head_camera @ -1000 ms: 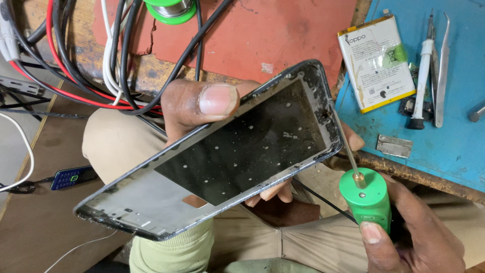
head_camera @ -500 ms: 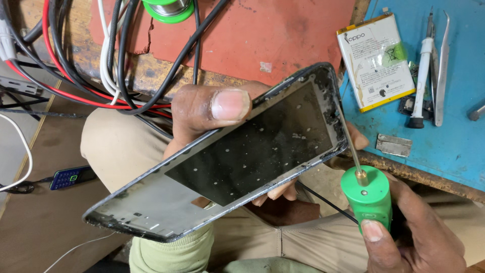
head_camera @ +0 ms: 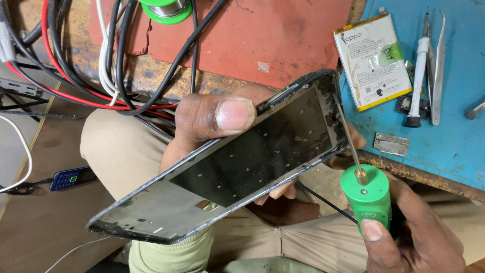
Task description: The person uses tweezers to remove residue from the edges of a disassembled smartphone frame and then applies heat with a green soldering iron along the frame's perimeter. The person holds the phone with both hands and rotates it to access different sides.
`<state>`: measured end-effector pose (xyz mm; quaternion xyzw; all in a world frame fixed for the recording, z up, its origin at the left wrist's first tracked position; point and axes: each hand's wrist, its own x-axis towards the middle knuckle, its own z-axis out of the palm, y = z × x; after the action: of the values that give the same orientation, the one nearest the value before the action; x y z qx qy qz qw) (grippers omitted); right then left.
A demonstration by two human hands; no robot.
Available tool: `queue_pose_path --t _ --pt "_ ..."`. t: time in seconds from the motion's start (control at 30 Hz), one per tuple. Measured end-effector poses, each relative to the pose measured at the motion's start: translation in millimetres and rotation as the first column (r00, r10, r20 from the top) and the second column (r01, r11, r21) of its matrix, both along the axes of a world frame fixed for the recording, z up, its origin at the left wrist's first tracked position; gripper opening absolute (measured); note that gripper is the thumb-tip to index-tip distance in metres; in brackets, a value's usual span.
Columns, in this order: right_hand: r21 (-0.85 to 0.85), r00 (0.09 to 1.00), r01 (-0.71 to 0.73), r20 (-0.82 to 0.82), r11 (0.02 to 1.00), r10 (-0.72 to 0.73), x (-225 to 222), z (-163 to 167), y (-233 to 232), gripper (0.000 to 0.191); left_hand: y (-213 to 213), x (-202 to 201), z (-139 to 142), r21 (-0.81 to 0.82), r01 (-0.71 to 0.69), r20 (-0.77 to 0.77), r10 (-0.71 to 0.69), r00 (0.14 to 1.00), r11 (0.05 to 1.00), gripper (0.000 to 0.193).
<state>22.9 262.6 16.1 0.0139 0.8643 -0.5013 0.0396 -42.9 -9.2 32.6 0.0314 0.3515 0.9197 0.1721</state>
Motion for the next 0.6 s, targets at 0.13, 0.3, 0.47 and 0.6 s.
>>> queue_pose_path --t 0.13,0.3,0.47,0.6 --pt "-0.040 1.000 -0.009 -0.004 0.999 0.008 -1 -1 0 0.054 -3 1 -3 0.010 0.000 -0.002 0.000 1.000 1.000 0.109" --pt "-0.043 1.000 0.027 -0.006 0.999 -0.027 2 -2 0 0.055 8 -3 2 -0.023 0.044 -0.026 -0.045 0.999 0.999 0.109" --pt "0.021 0.993 -0.021 -0.117 1.000 0.023 0 -2 -6 0.051 8 -8 8 -0.029 0.069 -0.036 -0.070 0.997 0.997 0.109" --pt "0.120 0.979 -0.077 -0.179 0.990 0.098 -9 -1 -3 0.050 -23 0 3 0.048 -0.059 -0.011 0.060 0.998 0.997 0.108"
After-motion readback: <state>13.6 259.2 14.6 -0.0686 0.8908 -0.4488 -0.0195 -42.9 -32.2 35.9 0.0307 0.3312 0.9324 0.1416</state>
